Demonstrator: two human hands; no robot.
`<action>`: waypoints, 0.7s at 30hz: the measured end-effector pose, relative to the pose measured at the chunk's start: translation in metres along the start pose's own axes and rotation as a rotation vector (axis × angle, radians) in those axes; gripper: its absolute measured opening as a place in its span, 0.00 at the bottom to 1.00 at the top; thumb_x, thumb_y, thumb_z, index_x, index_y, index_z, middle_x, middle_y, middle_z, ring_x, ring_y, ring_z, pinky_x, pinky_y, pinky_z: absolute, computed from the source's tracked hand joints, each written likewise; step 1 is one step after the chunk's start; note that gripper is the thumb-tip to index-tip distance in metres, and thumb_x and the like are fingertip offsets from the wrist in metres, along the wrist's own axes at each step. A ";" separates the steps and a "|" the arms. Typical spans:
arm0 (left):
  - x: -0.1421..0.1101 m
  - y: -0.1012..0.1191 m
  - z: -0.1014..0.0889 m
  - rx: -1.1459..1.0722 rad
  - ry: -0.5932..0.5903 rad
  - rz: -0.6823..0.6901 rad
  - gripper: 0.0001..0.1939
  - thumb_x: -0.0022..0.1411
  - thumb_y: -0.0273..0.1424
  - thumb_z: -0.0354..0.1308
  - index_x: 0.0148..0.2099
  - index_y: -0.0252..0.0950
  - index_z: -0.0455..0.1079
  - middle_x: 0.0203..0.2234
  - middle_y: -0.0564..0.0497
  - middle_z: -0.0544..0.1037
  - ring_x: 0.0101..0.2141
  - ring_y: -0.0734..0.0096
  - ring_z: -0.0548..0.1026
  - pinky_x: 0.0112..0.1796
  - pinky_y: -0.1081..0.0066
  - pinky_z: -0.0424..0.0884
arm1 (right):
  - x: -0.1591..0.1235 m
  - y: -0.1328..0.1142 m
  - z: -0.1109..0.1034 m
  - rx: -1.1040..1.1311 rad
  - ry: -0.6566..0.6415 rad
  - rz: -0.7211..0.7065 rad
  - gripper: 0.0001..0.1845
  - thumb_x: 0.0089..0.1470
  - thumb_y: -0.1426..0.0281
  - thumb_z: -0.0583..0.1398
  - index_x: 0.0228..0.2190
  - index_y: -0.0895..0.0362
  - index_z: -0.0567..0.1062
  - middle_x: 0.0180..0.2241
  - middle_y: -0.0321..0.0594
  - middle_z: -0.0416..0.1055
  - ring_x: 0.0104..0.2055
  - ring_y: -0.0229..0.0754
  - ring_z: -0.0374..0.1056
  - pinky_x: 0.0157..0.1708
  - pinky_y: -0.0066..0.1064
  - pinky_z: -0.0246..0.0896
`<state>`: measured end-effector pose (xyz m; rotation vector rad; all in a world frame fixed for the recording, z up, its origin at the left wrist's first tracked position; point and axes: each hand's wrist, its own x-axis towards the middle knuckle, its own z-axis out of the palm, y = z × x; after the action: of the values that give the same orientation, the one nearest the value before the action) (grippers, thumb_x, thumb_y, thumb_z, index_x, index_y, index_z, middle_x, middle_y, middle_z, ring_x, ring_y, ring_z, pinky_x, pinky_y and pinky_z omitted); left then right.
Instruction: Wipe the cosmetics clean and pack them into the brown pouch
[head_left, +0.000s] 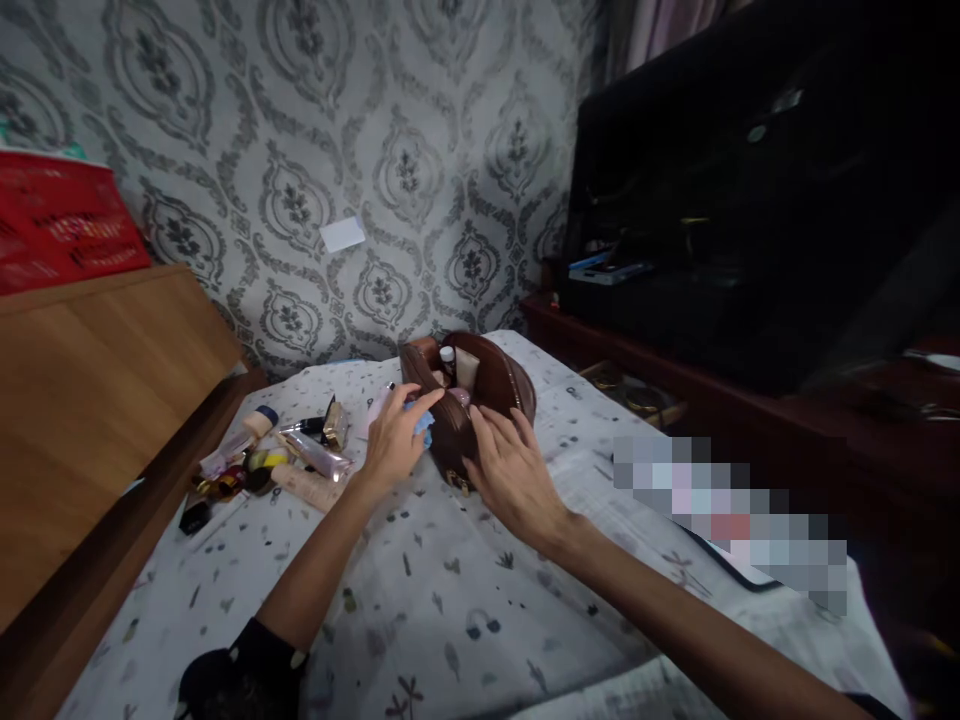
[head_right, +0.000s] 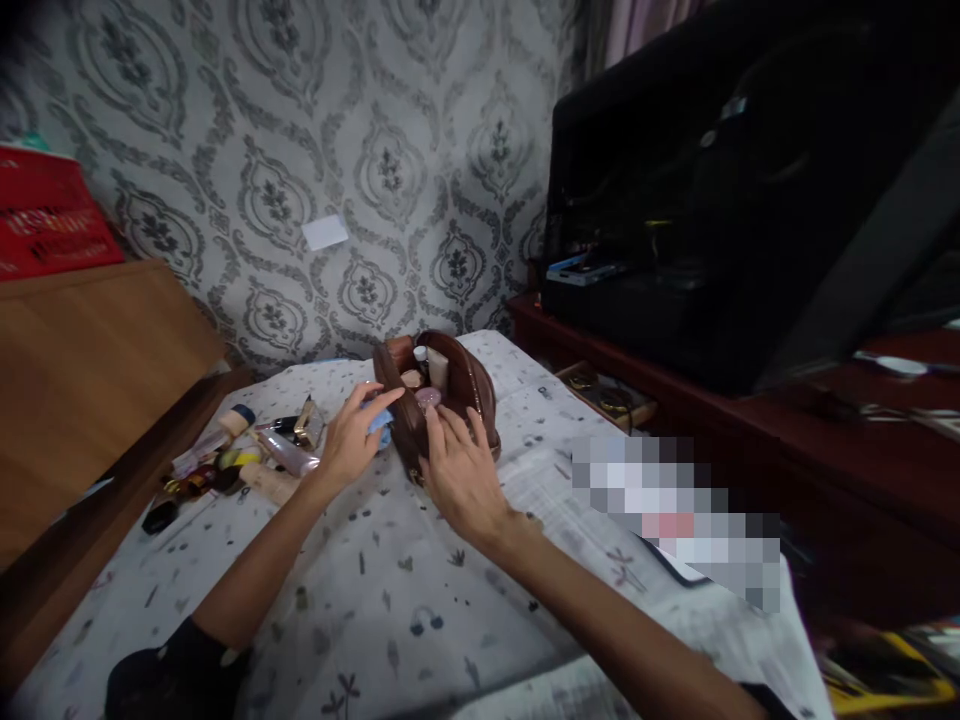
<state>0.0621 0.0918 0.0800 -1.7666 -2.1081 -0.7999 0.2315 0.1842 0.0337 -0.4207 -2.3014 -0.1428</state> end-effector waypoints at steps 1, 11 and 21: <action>-0.003 0.000 0.001 -0.016 0.001 -0.005 0.35 0.55 0.17 0.51 0.63 0.47 0.63 0.56 0.48 0.65 0.55 0.61 0.68 0.56 0.60 0.68 | -0.002 0.001 0.001 -0.004 0.023 -0.007 0.32 0.61 0.72 0.52 0.63 0.67 0.53 0.55 0.59 0.69 0.61 0.56 0.60 0.62 0.53 0.50; -0.068 -0.036 0.000 0.024 -0.148 -0.149 0.32 0.56 0.19 0.52 0.62 0.43 0.58 0.55 0.46 0.66 0.56 0.59 0.67 0.54 0.59 0.69 | -0.009 -0.017 0.011 0.146 0.163 -0.146 0.24 0.60 0.73 0.55 0.58 0.63 0.64 0.62 0.61 0.59 0.67 0.60 0.50 0.61 0.58 0.55; -0.085 -0.095 -0.015 0.276 -0.064 -0.450 0.24 0.58 0.22 0.54 0.57 0.38 0.64 0.53 0.41 0.66 0.54 0.54 0.66 0.49 0.57 0.70 | -0.002 -0.069 0.039 0.389 0.102 -0.277 0.15 0.59 0.79 0.53 0.45 0.58 0.73 0.61 0.55 0.60 0.66 0.56 0.52 0.58 0.55 0.61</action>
<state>-0.0132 0.0044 0.0238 -1.2114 -2.5570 -0.5190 0.1818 0.1281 0.0072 0.1027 -2.2087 0.1442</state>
